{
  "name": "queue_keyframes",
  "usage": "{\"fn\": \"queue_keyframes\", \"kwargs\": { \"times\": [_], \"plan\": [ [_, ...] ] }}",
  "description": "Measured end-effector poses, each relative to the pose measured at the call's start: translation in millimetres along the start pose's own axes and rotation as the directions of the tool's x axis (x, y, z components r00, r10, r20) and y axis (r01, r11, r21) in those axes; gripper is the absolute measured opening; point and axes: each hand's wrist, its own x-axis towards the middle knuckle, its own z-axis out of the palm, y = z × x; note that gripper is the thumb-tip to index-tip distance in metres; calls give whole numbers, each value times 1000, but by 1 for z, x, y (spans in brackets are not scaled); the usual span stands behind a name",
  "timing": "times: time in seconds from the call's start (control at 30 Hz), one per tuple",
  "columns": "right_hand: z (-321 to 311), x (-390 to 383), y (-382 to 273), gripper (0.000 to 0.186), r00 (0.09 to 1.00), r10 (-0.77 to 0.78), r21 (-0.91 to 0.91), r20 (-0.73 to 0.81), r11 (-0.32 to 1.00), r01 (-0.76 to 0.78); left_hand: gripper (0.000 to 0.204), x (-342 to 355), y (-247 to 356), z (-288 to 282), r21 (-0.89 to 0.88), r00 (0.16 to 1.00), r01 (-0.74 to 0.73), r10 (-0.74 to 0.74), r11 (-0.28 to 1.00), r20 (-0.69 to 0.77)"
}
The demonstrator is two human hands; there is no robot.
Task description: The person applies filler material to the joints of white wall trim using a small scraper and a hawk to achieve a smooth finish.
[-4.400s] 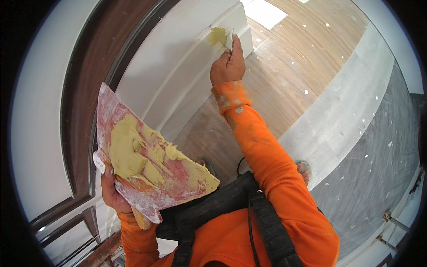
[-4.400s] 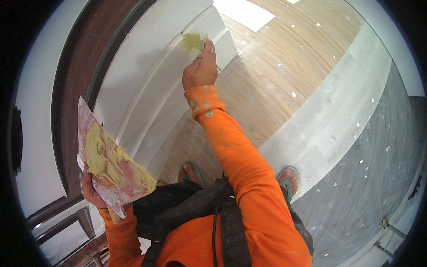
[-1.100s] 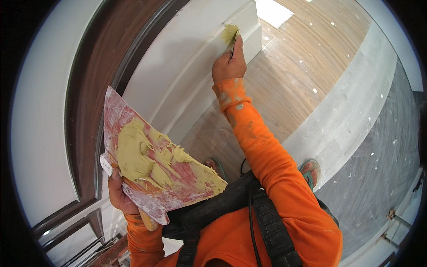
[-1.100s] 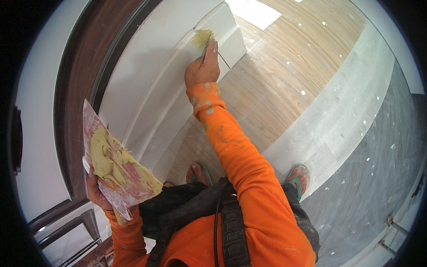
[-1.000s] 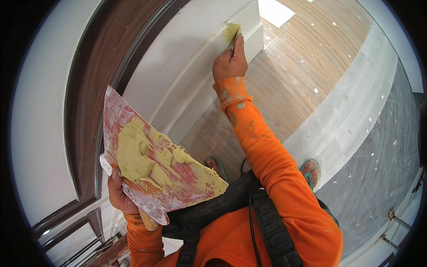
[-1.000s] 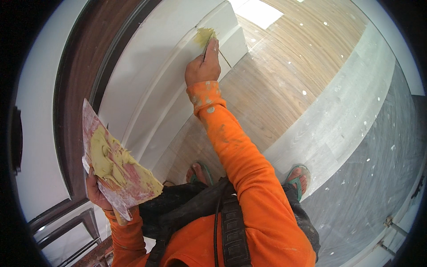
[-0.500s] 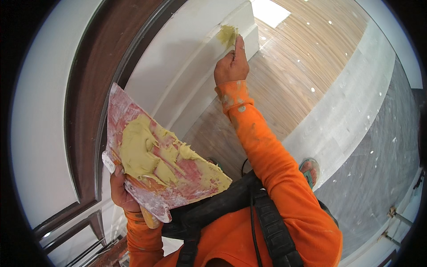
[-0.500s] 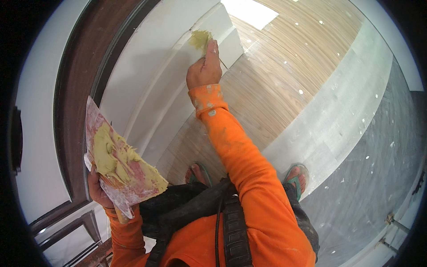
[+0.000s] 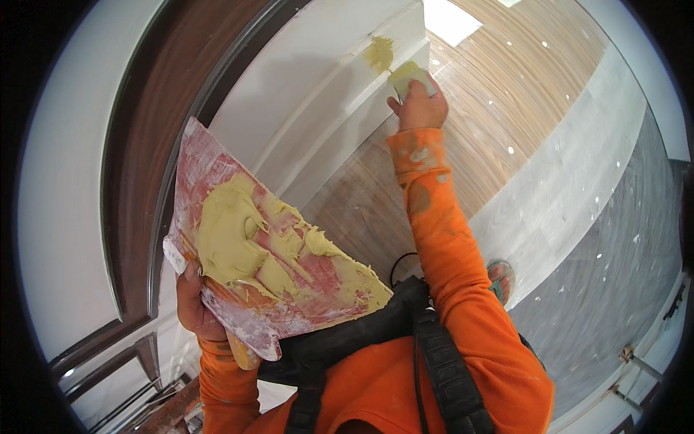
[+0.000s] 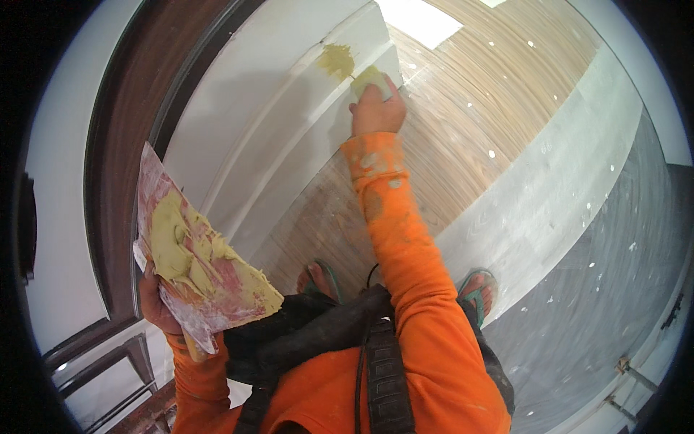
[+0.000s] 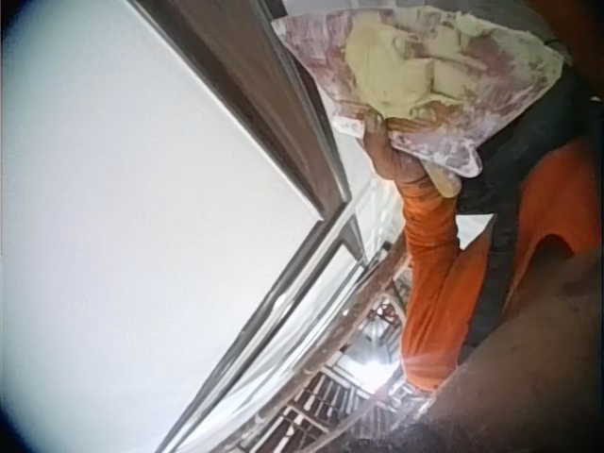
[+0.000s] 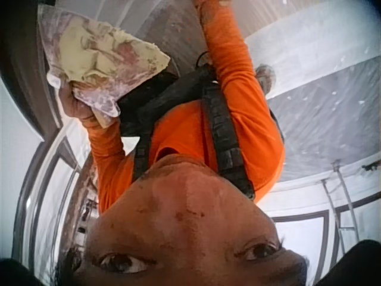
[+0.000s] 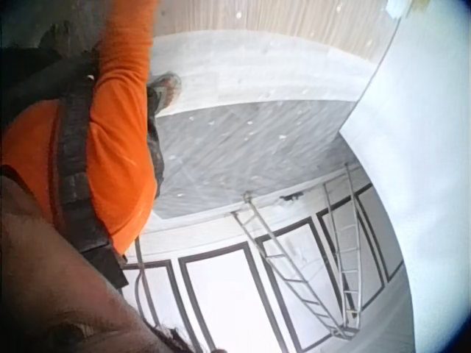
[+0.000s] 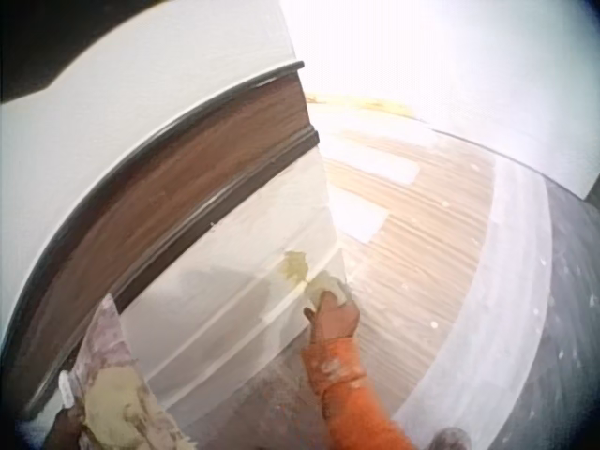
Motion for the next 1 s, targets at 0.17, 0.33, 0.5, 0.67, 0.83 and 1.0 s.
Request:
{"fn": "queue_keyframes", "kwargs": {
  "times": [0.17,0.33,0.5,0.67,0.83,1.0],
  "plan": [
    [1,-2,-11,33,996,92,28,17,995,-93,45,-2,0,1,-1,1000,-3,3,1000,-12],
    [8,8,-13,34,993,98,-18,61,995,-97,45,-1,1,0,-11,1000,10,-10,1000,-16],
    [16,11,-17,31,986,156,-10,51,988,-156,46,-5,4,-6,-27,998,62,-62,998,8],
    [19,10,-15,30,989,146,11,19,989,-146,41,-7,5,1,31,998,53,-54,998,39],
    [21,7,-20,29,987,159,3,29,987,-159,36,-10,6,-2,198,999,32,-37,980,22],
    [24,2,-25,30,989,147,29,21,989,-148,34,-9,7,1,72,998,64,-66,995,21]
  ]
}}
